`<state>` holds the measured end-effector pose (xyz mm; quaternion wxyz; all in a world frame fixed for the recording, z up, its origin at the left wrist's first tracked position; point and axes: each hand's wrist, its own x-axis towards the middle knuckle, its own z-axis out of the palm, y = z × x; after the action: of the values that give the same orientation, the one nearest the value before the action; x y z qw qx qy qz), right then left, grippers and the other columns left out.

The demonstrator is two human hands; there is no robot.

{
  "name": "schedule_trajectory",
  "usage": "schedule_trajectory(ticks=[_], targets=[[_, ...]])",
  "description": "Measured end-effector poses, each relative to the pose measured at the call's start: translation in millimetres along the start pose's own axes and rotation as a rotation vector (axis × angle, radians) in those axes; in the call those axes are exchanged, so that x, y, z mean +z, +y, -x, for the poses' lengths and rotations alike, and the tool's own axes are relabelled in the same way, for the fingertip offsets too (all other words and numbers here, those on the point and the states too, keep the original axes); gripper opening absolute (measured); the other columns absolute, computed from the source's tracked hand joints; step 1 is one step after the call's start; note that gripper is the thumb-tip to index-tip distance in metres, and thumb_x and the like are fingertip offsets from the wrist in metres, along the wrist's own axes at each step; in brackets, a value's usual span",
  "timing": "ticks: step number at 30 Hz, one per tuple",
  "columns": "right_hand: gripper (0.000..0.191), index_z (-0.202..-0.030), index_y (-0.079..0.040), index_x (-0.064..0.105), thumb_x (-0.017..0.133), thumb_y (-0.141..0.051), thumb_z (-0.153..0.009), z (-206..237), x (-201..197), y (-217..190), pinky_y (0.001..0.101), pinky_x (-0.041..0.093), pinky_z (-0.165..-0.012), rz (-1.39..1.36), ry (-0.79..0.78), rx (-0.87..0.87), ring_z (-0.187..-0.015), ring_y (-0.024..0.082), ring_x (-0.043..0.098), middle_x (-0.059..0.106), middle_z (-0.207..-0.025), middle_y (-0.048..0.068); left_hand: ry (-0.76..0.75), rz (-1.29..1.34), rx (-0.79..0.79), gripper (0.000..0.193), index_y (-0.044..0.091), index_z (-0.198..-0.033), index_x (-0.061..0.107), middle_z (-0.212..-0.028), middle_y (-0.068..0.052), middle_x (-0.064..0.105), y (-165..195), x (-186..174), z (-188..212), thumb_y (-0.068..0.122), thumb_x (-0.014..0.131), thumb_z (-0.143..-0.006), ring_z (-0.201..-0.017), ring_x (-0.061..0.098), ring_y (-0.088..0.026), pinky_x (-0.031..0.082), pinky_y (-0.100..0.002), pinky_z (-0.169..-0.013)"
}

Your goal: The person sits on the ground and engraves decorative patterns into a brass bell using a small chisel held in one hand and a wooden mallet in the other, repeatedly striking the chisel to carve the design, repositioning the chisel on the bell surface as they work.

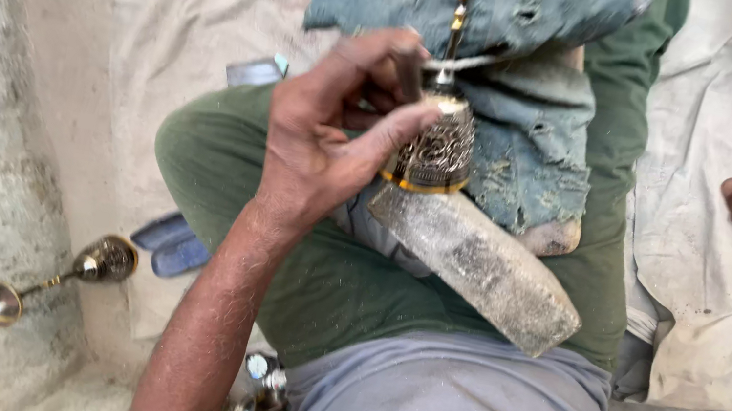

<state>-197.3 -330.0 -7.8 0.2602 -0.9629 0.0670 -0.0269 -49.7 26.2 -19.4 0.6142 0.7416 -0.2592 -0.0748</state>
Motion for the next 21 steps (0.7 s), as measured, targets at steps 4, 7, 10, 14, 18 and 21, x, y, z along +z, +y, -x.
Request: schedule_trajectory(ticks=[4, 7, 10, 14, 18, 21], targets=[[0.018, -0.117, 0.003, 0.054, 0.056, -0.01, -0.105, -1.1, 17.8, 85.5, 0.0332, 0.057, -0.079, 0.355, -0.125, -0.242, -0.085, 0.024, 0.066, 0.064, -0.103, 0.017, 0.142, 0.096, -0.013, 0.045, 0.005, -0.14, 0.049, -0.102, -0.004, 0.071, -13.7, 11.7, 15.7, 0.002, 0.079, -0.107, -0.093, 0.07, -0.005, 0.061, -0.019, -0.081], [0.02, -0.114, 0.001, 0.059, 0.054, -0.017, -0.108, 2.6, 34.1, 141.7, 0.0296, 0.06, -0.084, 0.668, -0.248, -0.307, -0.091, 0.019, 0.071, 0.067, -0.107, 0.014, 0.165, 0.097, -0.067, 0.046, 0.004, -0.14, 0.051, -0.096, -0.003, 0.072, -18.4, 18.7, 17.0, 0.002, 0.08, -0.104, -0.089, 0.069, -0.004, 0.063, -0.02, -0.077], [0.02, -0.113, 0.001, 0.059, 0.054, -0.018, -0.108, 1.6, 38.3, 168.1, 0.0297, 0.06, -0.084, 0.464, -0.265, -0.009, -0.09, 0.019, 0.07, 0.067, -0.107, 0.014, 0.144, 0.022, -0.013, 0.045, 0.007, -0.139, 0.056, -0.097, -0.003, 0.068, -14.2, 21.7, 14.7, 0.005, 0.082, -0.102, -0.091, 0.07, -0.005, 0.068, -0.021, -0.081], [0.02, -0.113, 0.001, 0.059, 0.055, -0.018, -0.108, -15.1, 34.3, 166.9, 0.03, 0.06, -0.083, 0.344, -0.245, 0.146, -0.09, 0.019, 0.07, 0.067, -0.106, 0.014, 0.12, -0.139, 0.01, 0.049, 0.013, -0.145, 0.058, -0.098, 0.0, 0.07, -2.4, 23.9, 9.4, 0.01, 0.081, -0.103, -0.093, 0.072, -0.004, 0.069, -0.021, -0.085], [0.02, -0.112, 0.001, 0.059, 0.055, -0.018, -0.107, -35.3, 34.0, 156.4, 0.0302, 0.06, -0.082, 0.33, -0.25, 0.174, -0.089, 0.019, 0.07, 0.067, -0.105, 0.014, 0.167, -0.118, -0.107, 0.052, 0.013, -0.144, 0.058, -0.094, 0.001, 0.069, 6.4, 27.8, 3.4, 0.013, 0.083, -0.099, -0.085, 0.069, -0.004, 0.067, -0.021, -0.079], [0.02, -0.111, 0.001, 0.059, 0.055, -0.018, -0.107, -44.6, 36.8, 152.7, 0.0304, 0.06, -0.082, 0.333, -0.25, 0.166, -0.088, 0.019, 0.07, 0.066, -0.104, 0.014, 0.167, -0.188, -0.078, 0.05, 0.013, -0.142, 0.06, -0.096, 0.0, 0.069, 11.2, 30.4, 6.7, 0.014, 0.084, -0.099, -0.086, 0.069, -0.004, 0.066, -0.021, -0.08]])
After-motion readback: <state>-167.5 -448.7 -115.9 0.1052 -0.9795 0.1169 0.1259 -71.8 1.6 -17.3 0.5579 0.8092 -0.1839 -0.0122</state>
